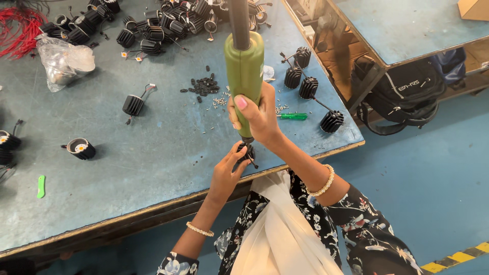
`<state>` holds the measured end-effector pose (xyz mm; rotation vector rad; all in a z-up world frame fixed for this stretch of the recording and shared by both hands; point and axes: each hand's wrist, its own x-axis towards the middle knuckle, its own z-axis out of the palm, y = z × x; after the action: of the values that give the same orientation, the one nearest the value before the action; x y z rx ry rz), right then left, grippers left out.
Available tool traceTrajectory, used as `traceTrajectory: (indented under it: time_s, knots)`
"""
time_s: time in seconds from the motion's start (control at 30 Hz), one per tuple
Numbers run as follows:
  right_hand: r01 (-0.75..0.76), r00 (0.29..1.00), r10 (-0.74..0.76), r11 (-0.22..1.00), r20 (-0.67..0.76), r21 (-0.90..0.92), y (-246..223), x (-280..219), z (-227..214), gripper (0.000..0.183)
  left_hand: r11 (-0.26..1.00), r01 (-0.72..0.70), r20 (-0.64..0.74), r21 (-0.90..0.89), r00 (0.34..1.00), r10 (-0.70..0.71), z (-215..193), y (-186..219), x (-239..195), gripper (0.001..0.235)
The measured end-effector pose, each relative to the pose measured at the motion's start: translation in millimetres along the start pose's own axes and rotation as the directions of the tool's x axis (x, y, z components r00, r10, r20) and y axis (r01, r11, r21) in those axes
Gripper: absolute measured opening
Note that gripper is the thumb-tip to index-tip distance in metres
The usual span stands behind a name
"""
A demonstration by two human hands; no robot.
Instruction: The person assembles LED light fixtures by hand, inserting components into the metal housings and securing them with a power screwdriver and a manual screwdriver.
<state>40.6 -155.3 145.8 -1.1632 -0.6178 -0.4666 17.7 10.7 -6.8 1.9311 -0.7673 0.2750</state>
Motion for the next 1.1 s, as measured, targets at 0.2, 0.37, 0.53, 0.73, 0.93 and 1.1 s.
traceTrajectory:
  time_s: [0.2,0.37,0.53,0.73,0.93,1.1]
  knots:
    - [0.008,1.0,-0.008,1.0,0.005,0.004,0.7,1.4,-1.6,0.049,1.0,0.017,-0.02,0.017,1.0,-0.016,1.3,-2.1,1.3,0.035]
    - [0.008,1.0,-0.008,1.0,0.009,0.001,-2.3,1.7,0.0,0.048,1.0,0.022,-0.026,-0.009,0.999,-0.023,0.8,-2.3,1.2,0.035]
    - [0.011,1.0,-0.01,1.0,0.008,-0.017,-3.2,3.7,0.2,0.047,0.905,0.277,0.108,-0.322,0.961,-0.255,-9.5,-10.3,9.7,0.029]
    - [-0.006,1.0,0.006,1.0,0.009,-0.012,-4.1,4.5,-0.5,0.049,0.915,0.301,0.108,-0.271,0.953,-0.281,-10.9,-8.8,16.2,0.026]
    - [0.002,1.0,-0.001,1.0,0.012,-0.016,-6.2,2.8,0.1,0.048,0.911,0.289,0.02,-0.294,0.955,-0.296,-4.1,3.4,11.0,0.024]
    - [0.008,1.0,-0.008,1.0,0.017,-0.018,-7.7,2.2,0.9,0.048,0.989,0.007,-0.029,-0.15,1.0,-0.011,-8.1,9.9,5.5,0.021]
